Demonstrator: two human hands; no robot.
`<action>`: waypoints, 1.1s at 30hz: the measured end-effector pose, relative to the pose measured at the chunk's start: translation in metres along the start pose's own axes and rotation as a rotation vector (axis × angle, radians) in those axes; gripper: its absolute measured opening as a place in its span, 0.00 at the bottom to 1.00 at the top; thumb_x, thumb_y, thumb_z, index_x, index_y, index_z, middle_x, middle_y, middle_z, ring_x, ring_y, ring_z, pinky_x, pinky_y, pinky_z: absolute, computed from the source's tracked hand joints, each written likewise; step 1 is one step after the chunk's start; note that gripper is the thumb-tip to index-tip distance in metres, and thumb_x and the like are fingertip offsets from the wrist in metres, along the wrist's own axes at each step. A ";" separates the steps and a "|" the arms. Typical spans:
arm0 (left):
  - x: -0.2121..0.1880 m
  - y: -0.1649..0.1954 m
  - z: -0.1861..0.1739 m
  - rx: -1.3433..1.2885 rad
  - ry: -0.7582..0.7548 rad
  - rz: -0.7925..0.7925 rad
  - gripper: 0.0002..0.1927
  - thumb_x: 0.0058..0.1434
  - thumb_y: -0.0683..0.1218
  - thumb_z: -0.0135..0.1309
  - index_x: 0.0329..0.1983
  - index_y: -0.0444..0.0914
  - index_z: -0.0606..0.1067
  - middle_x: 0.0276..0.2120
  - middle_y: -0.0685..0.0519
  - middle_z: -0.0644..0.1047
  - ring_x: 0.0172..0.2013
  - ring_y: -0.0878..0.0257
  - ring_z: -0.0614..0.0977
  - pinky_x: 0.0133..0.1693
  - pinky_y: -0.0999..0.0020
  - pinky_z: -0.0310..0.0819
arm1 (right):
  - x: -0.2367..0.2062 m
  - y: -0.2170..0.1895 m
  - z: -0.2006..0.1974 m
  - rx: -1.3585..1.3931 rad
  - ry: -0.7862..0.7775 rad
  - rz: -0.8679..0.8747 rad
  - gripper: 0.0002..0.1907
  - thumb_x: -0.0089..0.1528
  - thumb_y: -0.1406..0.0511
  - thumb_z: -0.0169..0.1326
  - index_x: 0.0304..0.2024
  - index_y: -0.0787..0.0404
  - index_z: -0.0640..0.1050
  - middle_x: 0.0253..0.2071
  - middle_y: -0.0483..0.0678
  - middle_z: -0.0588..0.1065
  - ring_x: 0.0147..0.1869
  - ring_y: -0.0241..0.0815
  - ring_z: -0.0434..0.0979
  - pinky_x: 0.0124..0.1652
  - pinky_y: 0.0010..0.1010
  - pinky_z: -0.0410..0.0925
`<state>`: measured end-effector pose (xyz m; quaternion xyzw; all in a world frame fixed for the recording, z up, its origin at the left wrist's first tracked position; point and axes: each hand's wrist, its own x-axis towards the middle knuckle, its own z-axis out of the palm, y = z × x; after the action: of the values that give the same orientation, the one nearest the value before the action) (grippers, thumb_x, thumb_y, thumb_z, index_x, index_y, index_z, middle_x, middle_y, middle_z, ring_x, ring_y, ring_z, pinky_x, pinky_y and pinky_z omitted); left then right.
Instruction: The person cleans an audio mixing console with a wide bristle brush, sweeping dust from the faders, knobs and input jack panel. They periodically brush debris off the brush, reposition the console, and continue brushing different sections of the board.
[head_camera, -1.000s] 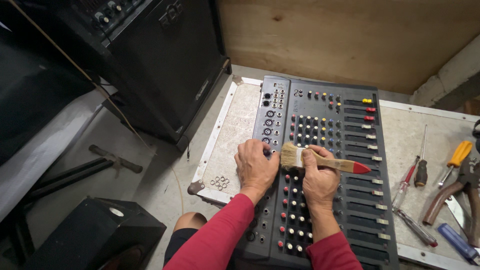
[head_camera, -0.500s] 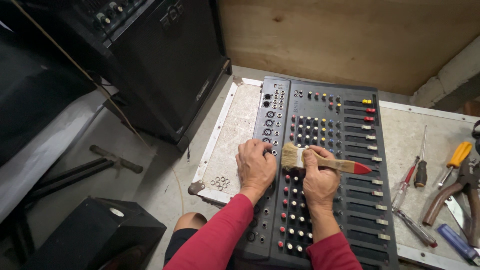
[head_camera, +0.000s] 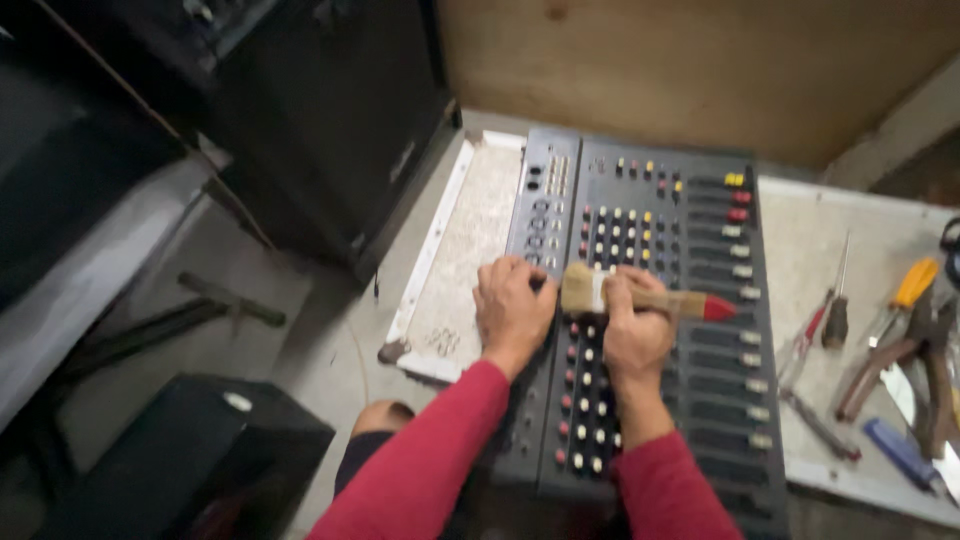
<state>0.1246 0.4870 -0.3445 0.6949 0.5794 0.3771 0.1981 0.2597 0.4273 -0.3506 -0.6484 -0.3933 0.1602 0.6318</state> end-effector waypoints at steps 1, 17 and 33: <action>-0.003 -0.002 0.000 0.002 0.002 0.005 0.07 0.54 0.50 0.62 0.31 0.42 0.81 0.42 0.54 0.76 0.51 0.52 0.73 0.52 0.53 0.66 | -0.002 0.001 0.000 0.007 0.001 0.007 0.12 0.66 0.62 0.59 0.47 0.65 0.80 0.41 0.46 0.80 0.44 0.35 0.79 0.47 0.27 0.71; -0.002 0.003 -0.003 -0.034 0.002 0.020 0.10 0.53 0.49 0.59 0.37 0.42 0.78 0.43 0.53 0.75 0.53 0.51 0.72 0.54 0.51 0.65 | 0.002 -0.028 0.000 0.095 -0.067 -0.007 0.13 0.67 0.61 0.61 0.45 0.66 0.79 0.40 0.45 0.78 0.43 0.33 0.77 0.46 0.25 0.71; 0.006 0.004 -0.006 -0.041 0.032 0.053 0.18 0.52 0.42 0.49 0.45 0.44 0.80 0.47 0.53 0.75 0.54 0.51 0.71 0.56 0.51 0.63 | 0.010 -0.035 0.005 0.047 -0.057 0.015 0.13 0.66 0.61 0.60 0.45 0.64 0.80 0.37 0.44 0.79 0.40 0.32 0.77 0.43 0.24 0.71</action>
<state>0.1231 0.4904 -0.3362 0.6996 0.5561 0.4051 0.1928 0.2519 0.4338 -0.3154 -0.6316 -0.4021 0.1926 0.6342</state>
